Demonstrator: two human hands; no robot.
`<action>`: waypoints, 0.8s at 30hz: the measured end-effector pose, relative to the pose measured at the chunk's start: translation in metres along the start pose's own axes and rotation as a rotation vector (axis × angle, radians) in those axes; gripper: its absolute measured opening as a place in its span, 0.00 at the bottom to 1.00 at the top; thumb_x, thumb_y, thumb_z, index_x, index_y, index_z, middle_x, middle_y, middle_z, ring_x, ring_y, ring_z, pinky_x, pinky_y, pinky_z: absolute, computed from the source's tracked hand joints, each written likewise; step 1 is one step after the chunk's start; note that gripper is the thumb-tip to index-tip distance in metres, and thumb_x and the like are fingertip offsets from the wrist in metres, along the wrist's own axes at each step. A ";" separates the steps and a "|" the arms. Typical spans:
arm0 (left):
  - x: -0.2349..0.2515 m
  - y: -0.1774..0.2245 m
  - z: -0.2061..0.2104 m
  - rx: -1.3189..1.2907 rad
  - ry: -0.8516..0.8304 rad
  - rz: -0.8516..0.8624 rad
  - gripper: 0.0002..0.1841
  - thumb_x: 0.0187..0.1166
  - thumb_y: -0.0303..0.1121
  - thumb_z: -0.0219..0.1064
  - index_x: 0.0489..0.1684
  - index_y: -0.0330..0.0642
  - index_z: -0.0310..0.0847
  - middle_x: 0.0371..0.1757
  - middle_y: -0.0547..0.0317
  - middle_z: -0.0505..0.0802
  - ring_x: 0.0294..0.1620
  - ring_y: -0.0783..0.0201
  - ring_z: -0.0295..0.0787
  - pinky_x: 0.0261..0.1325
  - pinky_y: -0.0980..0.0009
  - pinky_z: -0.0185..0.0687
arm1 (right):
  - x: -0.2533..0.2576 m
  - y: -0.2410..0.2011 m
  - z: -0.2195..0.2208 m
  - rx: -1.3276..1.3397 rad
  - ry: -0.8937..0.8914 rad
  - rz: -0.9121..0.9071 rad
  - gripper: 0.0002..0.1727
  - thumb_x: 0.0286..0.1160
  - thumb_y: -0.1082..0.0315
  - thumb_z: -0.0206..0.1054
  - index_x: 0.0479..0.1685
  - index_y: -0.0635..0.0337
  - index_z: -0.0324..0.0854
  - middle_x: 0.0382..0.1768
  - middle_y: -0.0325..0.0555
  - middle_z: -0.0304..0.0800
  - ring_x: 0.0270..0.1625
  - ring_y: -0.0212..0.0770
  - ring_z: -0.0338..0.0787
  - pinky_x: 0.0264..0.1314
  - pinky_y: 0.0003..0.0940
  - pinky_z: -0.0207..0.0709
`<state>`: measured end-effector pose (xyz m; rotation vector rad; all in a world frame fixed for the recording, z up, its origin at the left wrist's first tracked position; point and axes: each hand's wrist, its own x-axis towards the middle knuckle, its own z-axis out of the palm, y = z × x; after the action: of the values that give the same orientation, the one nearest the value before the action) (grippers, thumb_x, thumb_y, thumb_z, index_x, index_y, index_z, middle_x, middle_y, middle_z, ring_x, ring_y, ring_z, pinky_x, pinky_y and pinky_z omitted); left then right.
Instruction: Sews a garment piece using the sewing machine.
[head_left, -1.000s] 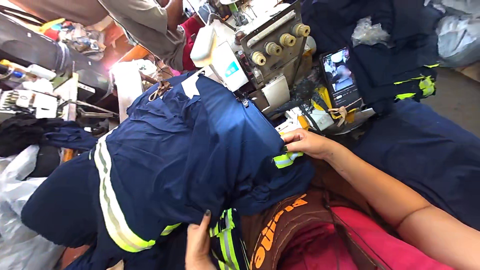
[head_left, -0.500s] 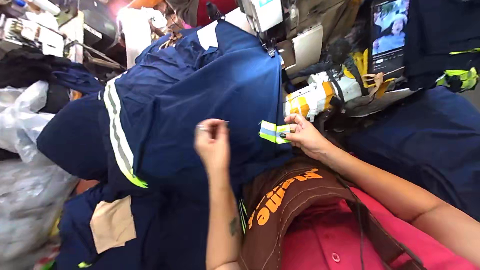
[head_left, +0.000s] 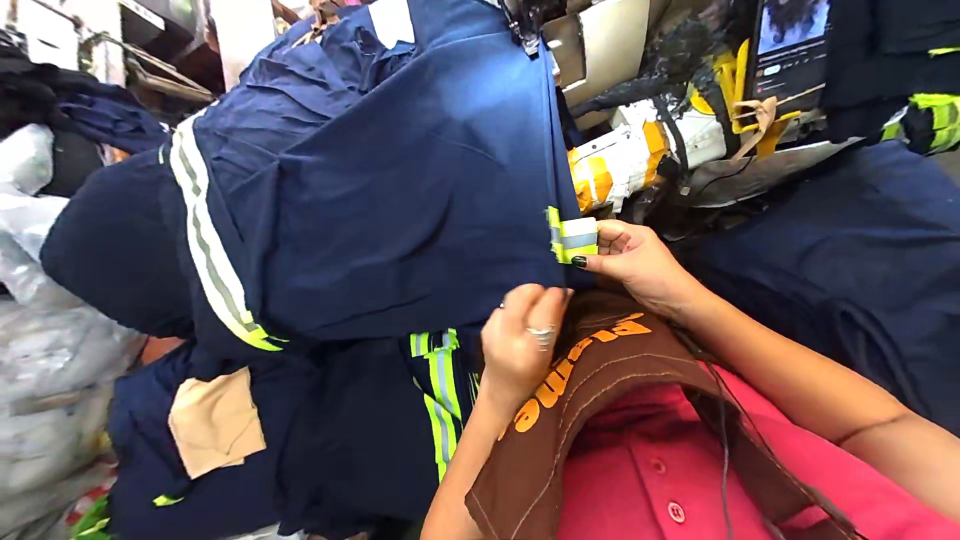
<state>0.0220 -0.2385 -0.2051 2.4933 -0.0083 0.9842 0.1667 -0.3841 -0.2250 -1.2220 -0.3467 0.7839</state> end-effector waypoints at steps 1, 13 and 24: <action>0.001 0.003 0.004 0.051 -0.077 0.074 0.05 0.76 0.27 0.74 0.42 0.36 0.92 0.40 0.45 0.94 0.32 0.56 0.91 0.34 0.67 0.87 | -0.002 -0.001 0.000 -0.013 -0.007 -0.002 0.18 0.66 0.84 0.74 0.56 0.63 0.85 0.46 0.42 0.96 0.46 0.31 0.94 0.52 0.28 0.89; -0.009 -0.003 0.030 0.156 -0.186 0.191 0.04 0.76 0.24 0.69 0.40 0.33 0.91 0.38 0.44 0.92 0.26 0.55 0.87 0.25 0.68 0.81 | -0.013 0.007 -0.011 -0.082 -0.065 0.139 0.07 0.71 0.81 0.73 0.44 0.66 0.89 0.35 0.43 0.95 0.33 0.31 0.93 0.40 0.26 0.89; -0.011 -0.003 0.030 0.142 -0.198 0.225 0.05 0.76 0.23 0.69 0.40 0.33 0.91 0.39 0.43 0.92 0.27 0.55 0.88 0.27 0.68 0.83 | -0.020 0.004 -0.011 -0.120 -0.071 0.090 0.09 0.69 0.83 0.72 0.46 0.67 0.88 0.37 0.44 0.95 0.35 0.31 0.93 0.41 0.26 0.90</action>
<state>0.0342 -0.2504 -0.2326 2.7572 -0.2965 0.8441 0.1586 -0.4052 -0.2294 -1.3319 -0.4041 0.8962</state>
